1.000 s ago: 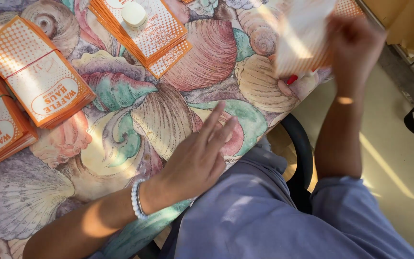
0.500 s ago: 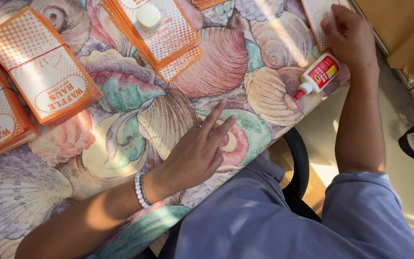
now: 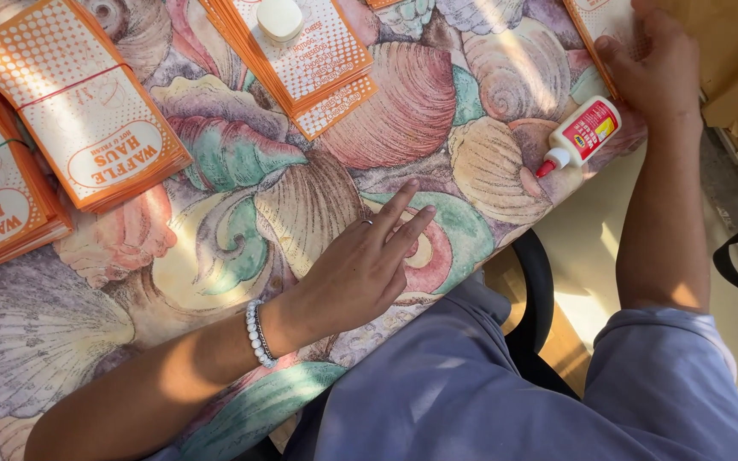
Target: Applying glue to paper bags and folding them to assemble or seal them.
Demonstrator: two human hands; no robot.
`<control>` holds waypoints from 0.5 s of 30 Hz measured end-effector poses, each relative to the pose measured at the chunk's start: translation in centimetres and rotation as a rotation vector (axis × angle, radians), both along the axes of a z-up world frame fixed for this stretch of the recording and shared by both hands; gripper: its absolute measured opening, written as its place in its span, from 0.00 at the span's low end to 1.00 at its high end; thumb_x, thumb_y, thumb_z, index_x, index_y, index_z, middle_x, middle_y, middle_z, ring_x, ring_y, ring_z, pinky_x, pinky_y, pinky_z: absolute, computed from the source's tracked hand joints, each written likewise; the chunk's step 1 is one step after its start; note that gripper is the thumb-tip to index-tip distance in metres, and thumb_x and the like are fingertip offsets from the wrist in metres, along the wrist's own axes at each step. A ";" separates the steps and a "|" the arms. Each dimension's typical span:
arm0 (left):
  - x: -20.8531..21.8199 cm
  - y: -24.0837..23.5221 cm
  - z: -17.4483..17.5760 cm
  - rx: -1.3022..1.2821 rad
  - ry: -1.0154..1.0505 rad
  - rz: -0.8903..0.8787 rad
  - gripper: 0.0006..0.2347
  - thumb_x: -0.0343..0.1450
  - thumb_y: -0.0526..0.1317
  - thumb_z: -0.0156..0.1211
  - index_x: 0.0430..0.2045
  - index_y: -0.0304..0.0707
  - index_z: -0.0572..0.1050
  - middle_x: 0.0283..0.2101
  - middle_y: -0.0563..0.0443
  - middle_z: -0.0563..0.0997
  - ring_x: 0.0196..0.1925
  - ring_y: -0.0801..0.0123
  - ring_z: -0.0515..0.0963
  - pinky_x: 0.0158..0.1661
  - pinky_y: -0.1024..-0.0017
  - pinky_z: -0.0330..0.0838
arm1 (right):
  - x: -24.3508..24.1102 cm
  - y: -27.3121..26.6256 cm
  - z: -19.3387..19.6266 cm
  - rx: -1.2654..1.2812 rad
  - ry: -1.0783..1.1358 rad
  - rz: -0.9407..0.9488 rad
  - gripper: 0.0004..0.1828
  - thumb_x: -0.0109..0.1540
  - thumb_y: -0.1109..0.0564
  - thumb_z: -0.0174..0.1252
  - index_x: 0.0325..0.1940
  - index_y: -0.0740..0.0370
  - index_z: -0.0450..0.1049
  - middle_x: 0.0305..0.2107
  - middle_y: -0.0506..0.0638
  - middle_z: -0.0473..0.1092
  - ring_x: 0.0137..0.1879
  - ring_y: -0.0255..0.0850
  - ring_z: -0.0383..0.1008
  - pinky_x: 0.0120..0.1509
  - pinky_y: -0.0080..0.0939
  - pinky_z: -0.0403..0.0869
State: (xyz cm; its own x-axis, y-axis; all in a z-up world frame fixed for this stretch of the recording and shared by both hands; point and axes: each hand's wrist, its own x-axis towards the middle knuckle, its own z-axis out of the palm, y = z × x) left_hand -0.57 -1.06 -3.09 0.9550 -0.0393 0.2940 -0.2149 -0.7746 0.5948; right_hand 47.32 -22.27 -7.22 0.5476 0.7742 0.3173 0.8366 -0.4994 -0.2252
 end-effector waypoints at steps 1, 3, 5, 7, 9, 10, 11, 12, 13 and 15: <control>0.0 0.0 0.0 0.001 -0.002 0.002 0.24 0.76 0.34 0.47 0.70 0.29 0.57 0.77 0.29 0.50 0.61 0.48 0.78 0.45 0.59 0.75 | -0.1 0.6 0.1 0.001 -0.002 0.002 0.27 0.74 0.54 0.71 0.70 0.77 0.74 0.52 0.69 0.76 0.52 0.60 0.75 0.49 0.55 0.70; 0.0 0.0 0.0 0.043 -0.029 0.014 0.25 0.74 0.34 0.49 0.69 0.27 0.59 0.75 0.28 0.53 0.58 0.48 0.79 0.45 0.59 0.75 | -0.5 1.4 0.2 -0.133 0.054 -0.024 0.11 0.80 0.54 0.59 0.58 0.65 0.70 0.29 0.57 0.62 0.34 0.55 0.62 0.36 0.56 0.58; 0.1 -0.1 -0.2 0.059 -0.044 0.014 0.25 0.74 0.33 0.49 0.69 0.27 0.59 0.75 0.27 0.53 0.62 0.47 0.77 0.46 0.59 0.74 | 0.6 1.4 -0.4 -0.176 0.006 -0.021 0.12 0.81 0.53 0.59 0.54 0.66 0.70 0.31 0.60 0.66 0.35 0.60 0.65 0.36 0.59 0.60; 0.1 0.0 -0.3 0.083 -0.053 0.021 0.25 0.74 0.33 0.49 0.69 0.27 0.59 0.75 0.26 0.54 0.65 0.47 0.76 0.46 0.59 0.73 | 1.7 1.7 -1.0 -0.211 -0.038 -0.009 0.15 0.82 0.51 0.59 0.50 0.67 0.69 0.32 0.63 0.69 0.37 0.65 0.68 0.35 0.61 0.61; 0.1 0.0 -0.4 0.103 -0.062 0.018 0.25 0.74 0.34 0.51 0.69 0.29 0.60 0.75 0.27 0.55 0.54 0.50 0.81 0.42 0.59 0.75 | 2.6 1.6 -1.5 -0.265 -0.031 -0.079 0.26 0.87 0.49 0.58 0.40 0.67 0.64 0.30 0.64 0.68 0.34 0.63 0.67 0.33 0.61 0.58; 0.2 0.2 -0.4 0.101 -0.061 0.019 0.25 0.74 0.34 0.51 0.69 0.29 0.60 0.75 0.27 0.55 0.54 0.50 0.81 0.42 0.59 0.75 | 2.1 1.7 -1.1 -0.267 -0.030 -0.078 0.26 0.87 0.49 0.58 0.40 0.67 0.64 0.30 0.64 0.68 0.34 0.63 0.67 0.33 0.61 0.58; 0.3 0.4 -0.4 0.078 -0.053 0.001 0.24 0.74 0.34 0.50 0.69 0.29 0.60 0.74 0.27 0.56 0.55 0.47 0.80 0.45 0.56 0.74 | 1.7 1.7 -0.7 -0.264 -0.052 -0.085 0.23 0.87 0.49 0.59 0.45 0.69 0.66 0.30 0.64 0.67 0.33 0.63 0.66 0.31 0.61 0.59; 0.4 0.7 -0.3 0.057 -0.043 -0.011 0.24 0.75 0.33 0.50 0.68 0.29 0.60 0.74 0.26 0.57 0.57 0.44 0.79 0.48 0.54 0.74 | 1.3 2.2 -0.3 -0.258 -0.074 -0.086 0.21 0.87 0.50 0.60 0.50 0.71 0.68 0.30 0.64 0.67 0.32 0.63 0.66 0.28 0.61 0.59; 0.9 1.5 0.5 0.058 -0.041 -0.004 0.24 0.75 0.33 0.50 0.68 0.29 0.60 0.74 0.26 0.57 0.57 0.44 0.79 0.48 0.54 0.74 | -0.2 2.8 0.5 -0.257 -0.073 -0.079 0.21 0.87 0.50 0.60 0.50 0.71 0.68 0.30 0.64 0.67 0.32 0.63 0.66 0.28 0.61 0.59; 1.6 3.2 2.1 0.054 -0.110 0.044 0.18 0.71 0.26 0.57 0.57 0.29 0.69 0.56 0.34 0.80 0.58 0.46 0.82 0.52 0.62 0.83 | -3.1 4.5 2.0 -0.054 -0.462 0.146 0.15 0.80 0.58 0.73 0.63 0.73 0.79 0.41 0.67 0.77 0.41 0.66 0.74 0.34 0.54 0.67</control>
